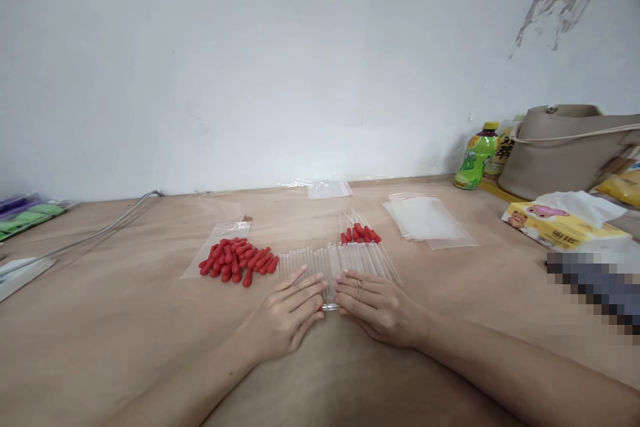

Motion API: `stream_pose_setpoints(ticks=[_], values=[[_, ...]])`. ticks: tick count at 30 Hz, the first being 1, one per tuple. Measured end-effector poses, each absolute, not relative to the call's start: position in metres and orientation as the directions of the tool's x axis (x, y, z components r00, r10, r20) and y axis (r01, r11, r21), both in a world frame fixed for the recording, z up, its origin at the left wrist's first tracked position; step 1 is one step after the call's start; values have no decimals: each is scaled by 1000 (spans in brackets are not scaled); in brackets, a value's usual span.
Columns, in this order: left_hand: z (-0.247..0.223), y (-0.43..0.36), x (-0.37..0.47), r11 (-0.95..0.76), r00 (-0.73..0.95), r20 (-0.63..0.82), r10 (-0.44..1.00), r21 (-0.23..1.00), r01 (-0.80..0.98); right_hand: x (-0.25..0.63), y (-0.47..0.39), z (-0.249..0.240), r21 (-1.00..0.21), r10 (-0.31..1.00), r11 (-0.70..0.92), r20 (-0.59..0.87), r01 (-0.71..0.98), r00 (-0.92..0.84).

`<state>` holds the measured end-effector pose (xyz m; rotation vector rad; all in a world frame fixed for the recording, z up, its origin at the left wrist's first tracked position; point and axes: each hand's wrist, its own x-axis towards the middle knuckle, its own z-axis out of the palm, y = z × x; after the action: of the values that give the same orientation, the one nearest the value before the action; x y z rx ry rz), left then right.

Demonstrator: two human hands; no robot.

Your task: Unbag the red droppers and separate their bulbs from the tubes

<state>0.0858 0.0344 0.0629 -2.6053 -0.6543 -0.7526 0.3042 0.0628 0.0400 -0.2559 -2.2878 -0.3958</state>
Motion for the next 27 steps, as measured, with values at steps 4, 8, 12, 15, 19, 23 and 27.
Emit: stream_pose_setpoints(ticks=[4, 8, 12, 15, 19, 23, 27], values=[[61, 35, 86, -839, 762, 580, 289, -229, 493, 308, 60, 39, 195, 56, 936, 739, 292, -672], [55, 38, 76, -833, 735, 609, 298, -211, 512, 317, 65, 36, 167, 69, 944, 744, 286, -664], [51, 39, 63, -785, 657, 653, 376, -153, 600, 326, 76, 37, 47, 199, 922, 794, 385, -575], [55, 43, 60, -723, 545, 722, 426, -91, 685, 324, 80, 42, 0, 302, 862, 803, 507, -514], [69, 59, 43, -518, 251, 770, 587, 119, 847, 317, 81, 47, -87, 447, 789, 762, 609, -469], [86, 77, -1, -213, -120, 669, 733, 394, 894, 308, 83, 54, -200, 544, 760, 717, 618, -436], [93, 86, -43, -29, -350, 501, 792, 603, 797, 290, 88, 65, -170, 521, 749, 749, 641, -410]])
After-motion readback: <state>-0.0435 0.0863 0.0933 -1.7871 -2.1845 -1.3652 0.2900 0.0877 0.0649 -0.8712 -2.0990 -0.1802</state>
